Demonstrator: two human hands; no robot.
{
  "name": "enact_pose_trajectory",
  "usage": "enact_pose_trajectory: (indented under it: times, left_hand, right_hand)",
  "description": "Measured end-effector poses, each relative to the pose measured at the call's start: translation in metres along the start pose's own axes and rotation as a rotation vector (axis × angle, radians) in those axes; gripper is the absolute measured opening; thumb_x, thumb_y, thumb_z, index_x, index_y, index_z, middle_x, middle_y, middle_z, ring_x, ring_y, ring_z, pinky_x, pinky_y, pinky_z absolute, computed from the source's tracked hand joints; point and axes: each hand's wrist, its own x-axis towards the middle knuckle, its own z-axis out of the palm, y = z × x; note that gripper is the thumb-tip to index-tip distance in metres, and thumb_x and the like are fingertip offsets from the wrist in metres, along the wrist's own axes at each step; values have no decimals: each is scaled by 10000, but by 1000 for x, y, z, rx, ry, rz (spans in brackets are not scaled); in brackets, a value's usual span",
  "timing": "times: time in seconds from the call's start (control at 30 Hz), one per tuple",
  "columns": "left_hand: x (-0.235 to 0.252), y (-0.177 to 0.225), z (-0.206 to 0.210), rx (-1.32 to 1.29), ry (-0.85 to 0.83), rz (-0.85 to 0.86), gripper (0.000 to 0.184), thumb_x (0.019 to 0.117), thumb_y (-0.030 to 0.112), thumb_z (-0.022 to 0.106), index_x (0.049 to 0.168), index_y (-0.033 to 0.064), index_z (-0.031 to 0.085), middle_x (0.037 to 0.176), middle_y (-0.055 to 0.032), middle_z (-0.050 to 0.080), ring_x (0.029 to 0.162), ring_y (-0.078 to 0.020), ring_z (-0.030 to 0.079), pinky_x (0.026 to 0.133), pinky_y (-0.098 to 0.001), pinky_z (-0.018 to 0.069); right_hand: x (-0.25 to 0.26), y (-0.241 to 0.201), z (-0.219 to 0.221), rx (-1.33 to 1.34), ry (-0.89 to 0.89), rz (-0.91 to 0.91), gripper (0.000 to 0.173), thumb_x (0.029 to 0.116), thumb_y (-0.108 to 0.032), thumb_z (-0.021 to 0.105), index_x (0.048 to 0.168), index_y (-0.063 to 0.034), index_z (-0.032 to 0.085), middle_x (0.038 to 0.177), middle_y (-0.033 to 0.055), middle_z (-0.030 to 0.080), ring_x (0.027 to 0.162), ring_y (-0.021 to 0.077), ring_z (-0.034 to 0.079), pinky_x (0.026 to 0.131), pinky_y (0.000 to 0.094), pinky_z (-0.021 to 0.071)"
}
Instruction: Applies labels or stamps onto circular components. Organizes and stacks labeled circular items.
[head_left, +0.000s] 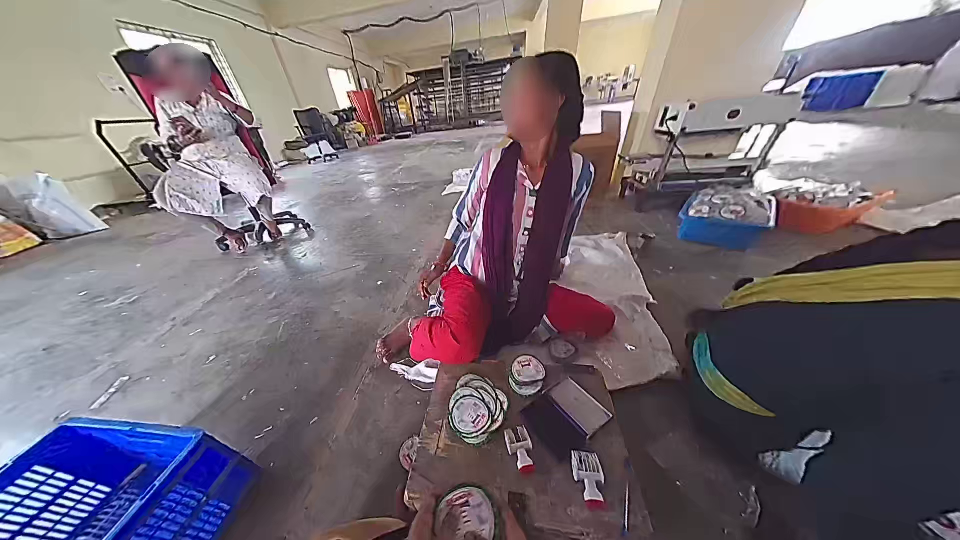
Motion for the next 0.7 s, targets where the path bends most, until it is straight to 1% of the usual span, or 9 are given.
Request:
enact_pose_trajectory:
  times: [0.07, 0.13, 0.17, 0.23, 0.37, 0.47, 0.53, 0.6, 0.7]
  left_hand:
    - [6, -5, 17, 61, -69, 97, 456, 985, -4, 496, 1404, -159, 405, 1304, -245, 588, 1162, -168, 620, 1027, -333, 509]
    - [26, -7, 27, 132, -72, 133, 536, 985, 73, 545, 1445, -145, 377, 1295, -263, 593, 1165, -221, 621, 1003, -354, 517]
    - [43, -9, 27, 191, -73, 137, 582, 977, 111, 589, 1459, -134, 371, 1283, -261, 593, 1153, -246, 625, 990, -367, 530]
    - [89, -5, 23, 391, -60, 106, 698, 948, 161, 705, 1490, -116, 363, 1346, -298, 567, 1219, -343, 607, 1035, -436, 515]
    - [183, 12, 18, 883, -61, -57, 970, 862, 374, 827, 1552, -70, 311, 1523, -338, 407, 1422, -487, 403, 1184, -574, 335]
    - [226, 12, 24, 1069, -113, -227, 1061, 795, 492, 860, 1550, -38, 337, 1576, -335, 321, 1461, -500, 331, 1177, -614, 323]
    - [243, 12, 31, 1152, -133, -281, 1045, 739, 491, 901, 1524, 11, 406, 1591, -319, 298, 1471, -496, 310, 1146, -646, 342]
    - [253, 10, 38, 1205, -153, -309, 1089, 688, 472, 939, 1526, 26, 405, 1608, -319, 258, 1484, -498, 280, 1137, -654, 345]
    - [263, 12, 46, 1255, -234, -287, 1086, 693, 418, 948, 1530, 6, 392, 1575, -316, 328, 1460, -471, 344, 1161, -589, 354]
  right_hand:
    - [7, 7, -10, -30, 137, -48, 593, 890, -35, 716, 1409, 103, 465, 1230, 263, 636, 1093, 267, 666, 977, 438, 548]
    - [17, 8, -25, -1, 291, -58, 584, 897, -32, 706, 1411, 102, 465, 1285, 287, 608, 1157, 310, 637, 1010, 473, 521]
    - [22, 6, -33, 42, 370, -63, 603, 906, -25, 702, 1432, 107, 440, 1319, 292, 591, 1190, 305, 622, 1034, 459, 508]
    - [31, 2, -46, 148, 517, -112, 606, 899, -3, 685, 1433, 96, 419, 1312, 249, 590, 1170, 217, 624, 1014, 358, 518]
    - [41, 2, -56, 269, 603, -147, 667, 889, 14, 666, 1470, 90, 348, 1347, 263, 544, 1189, 223, 601, 1004, 346, 514]
    - [43, 5, -56, 291, 589, -124, 624, 896, 23, 664, 1444, 91, 375, 1279, 256, 578, 1099, 212, 641, 923, 345, 557]
    - [44, 3, -59, 314, 589, -123, 606, 901, 24, 652, 1438, 93, 380, 1254, 242, 592, 1071, 183, 651, 909, 323, 560]
    - [42, 0, -62, 339, 607, -121, 601, 901, 33, 648, 1435, 93, 380, 1233, 224, 602, 1050, 148, 657, 900, 290, 560]
    - [41, -4, -65, 351, 622, -122, 605, 897, 27, 652, 1434, 101, 384, 1226, 214, 609, 1054, 130, 655, 909, 273, 554]
